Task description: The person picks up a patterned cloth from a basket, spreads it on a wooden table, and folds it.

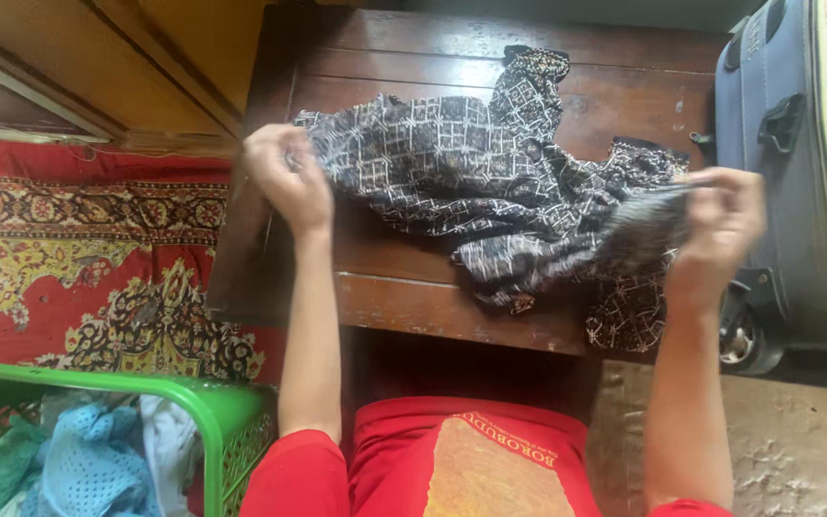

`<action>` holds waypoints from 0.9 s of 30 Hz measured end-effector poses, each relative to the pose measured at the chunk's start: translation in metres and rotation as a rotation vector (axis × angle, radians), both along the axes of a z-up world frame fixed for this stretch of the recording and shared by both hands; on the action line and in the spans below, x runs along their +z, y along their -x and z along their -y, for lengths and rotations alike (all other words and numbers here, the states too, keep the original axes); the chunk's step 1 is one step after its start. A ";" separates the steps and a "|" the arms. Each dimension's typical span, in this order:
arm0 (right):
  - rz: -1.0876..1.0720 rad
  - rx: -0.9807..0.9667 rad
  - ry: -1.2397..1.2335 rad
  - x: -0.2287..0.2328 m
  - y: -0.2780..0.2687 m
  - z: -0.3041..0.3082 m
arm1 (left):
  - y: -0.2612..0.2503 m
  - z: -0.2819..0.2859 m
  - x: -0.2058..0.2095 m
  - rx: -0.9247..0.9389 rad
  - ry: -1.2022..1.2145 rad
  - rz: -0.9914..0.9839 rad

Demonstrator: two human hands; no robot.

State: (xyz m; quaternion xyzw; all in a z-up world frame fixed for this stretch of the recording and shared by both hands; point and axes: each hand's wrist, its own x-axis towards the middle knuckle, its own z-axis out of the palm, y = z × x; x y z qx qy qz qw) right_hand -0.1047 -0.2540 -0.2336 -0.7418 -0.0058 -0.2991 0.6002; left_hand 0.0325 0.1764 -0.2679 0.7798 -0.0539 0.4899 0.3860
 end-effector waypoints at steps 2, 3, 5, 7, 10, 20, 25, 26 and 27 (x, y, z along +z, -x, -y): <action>-0.051 -0.004 0.313 0.002 -0.001 -0.012 | 0.015 0.023 0.010 -0.191 -0.017 -0.143; -0.068 0.013 0.459 0.001 -0.003 -0.015 | 0.020 0.038 0.015 -0.324 -0.089 -0.229; -0.114 -0.093 0.788 -0.008 -0.010 -0.018 | 0.035 0.064 0.022 -0.519 -0.309 -0.256; -0.186 -0.182 1.021 -0.024 -0.018 -0.016 | 0.047 0.088 0.022 -0.579 -0.546 -0.285; -0.439 -0.214 1.060 -0.037 -0.023 -0.003 | 0.052 0.106 0.008 -0.553 -0.703 -0.505; 0.017 -0.061 0.103 0.004 0.000 0.005 | 0.007 0.035 0.002 -0.236 0.043 -0.079; -0.046 0.037 -0.140 -0.002 0.017 0.007 | 0.029 -0.015 0.012 -0.443 0.161 -0.075; -0.090 0.121 -0.198 0.002 0.019 0.006 | 0.034 -0.015 0.013 -0.597 0.186 -0.139; -0.132 0.205 -0.257 0.008 0.021 0.004 | 0.038 -0.015 0.014 -0.752 0.210 -0.204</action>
